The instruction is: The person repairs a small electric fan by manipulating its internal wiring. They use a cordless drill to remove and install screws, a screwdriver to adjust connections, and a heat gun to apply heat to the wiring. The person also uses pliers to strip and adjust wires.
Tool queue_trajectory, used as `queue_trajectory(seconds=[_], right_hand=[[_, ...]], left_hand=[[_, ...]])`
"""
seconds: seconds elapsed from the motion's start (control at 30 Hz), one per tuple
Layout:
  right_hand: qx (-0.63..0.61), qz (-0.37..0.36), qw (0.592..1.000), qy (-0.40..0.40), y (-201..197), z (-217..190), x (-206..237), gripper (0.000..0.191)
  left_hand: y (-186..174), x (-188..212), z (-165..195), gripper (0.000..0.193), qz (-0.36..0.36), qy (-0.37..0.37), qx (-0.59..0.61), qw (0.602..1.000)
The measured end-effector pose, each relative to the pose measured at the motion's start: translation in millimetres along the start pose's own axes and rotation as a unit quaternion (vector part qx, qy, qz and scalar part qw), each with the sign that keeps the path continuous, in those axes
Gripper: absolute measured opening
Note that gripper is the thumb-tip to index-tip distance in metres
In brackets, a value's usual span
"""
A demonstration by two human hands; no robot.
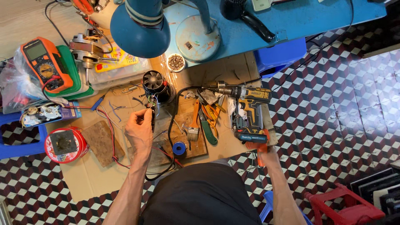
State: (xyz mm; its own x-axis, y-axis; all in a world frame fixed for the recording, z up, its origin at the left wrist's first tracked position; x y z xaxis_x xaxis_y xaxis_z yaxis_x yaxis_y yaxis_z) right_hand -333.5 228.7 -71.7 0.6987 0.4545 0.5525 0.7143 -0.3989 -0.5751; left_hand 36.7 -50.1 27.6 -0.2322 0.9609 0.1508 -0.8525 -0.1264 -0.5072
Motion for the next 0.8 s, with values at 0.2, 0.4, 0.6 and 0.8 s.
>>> queue_trajectory(seconds=[0.2, 0.4, 0.6, 0.8], right_hand=[[0.192, 0.049, 0.979, -0.059, 25, -25, -2, 0.087], [0.261, 0.107, 0.959, 0.025, 13, 0, 27, 0.071], [0.069, 0.241, 0.968, -0.015, -36, -29, 38, 0.053], [-0.273, 0.231, 0.929, -0.098, -46, -130, 75, 0.036]], left_hand=[[3, -18, -3, 0.019, 0.010, -0.027, 0.009, 1.000], [-2, -25, -2, 0.018, 0.004, -0.040, 0.008, 0.999], [-4, -26, 9, 0.020, -0.026, -0.057, 0.010, 0.998], [-3, -31, 13, 0.020, -0.037, -0.070, 0.011, 0.997]])
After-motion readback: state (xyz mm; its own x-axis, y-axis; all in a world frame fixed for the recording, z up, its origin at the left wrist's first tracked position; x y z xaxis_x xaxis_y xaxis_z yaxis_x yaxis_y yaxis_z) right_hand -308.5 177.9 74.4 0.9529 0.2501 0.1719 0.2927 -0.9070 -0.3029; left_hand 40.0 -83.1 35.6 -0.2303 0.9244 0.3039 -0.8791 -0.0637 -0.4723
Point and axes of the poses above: each hand's wrist, its own x-axis away from the middle knuckle, its own y-axis out of the palm, z = x × y, the point moved 2 cm from there along -x, towards the middle knuckle, and after that the axes turned 4 degrees about -y, right-handed, at the moved point
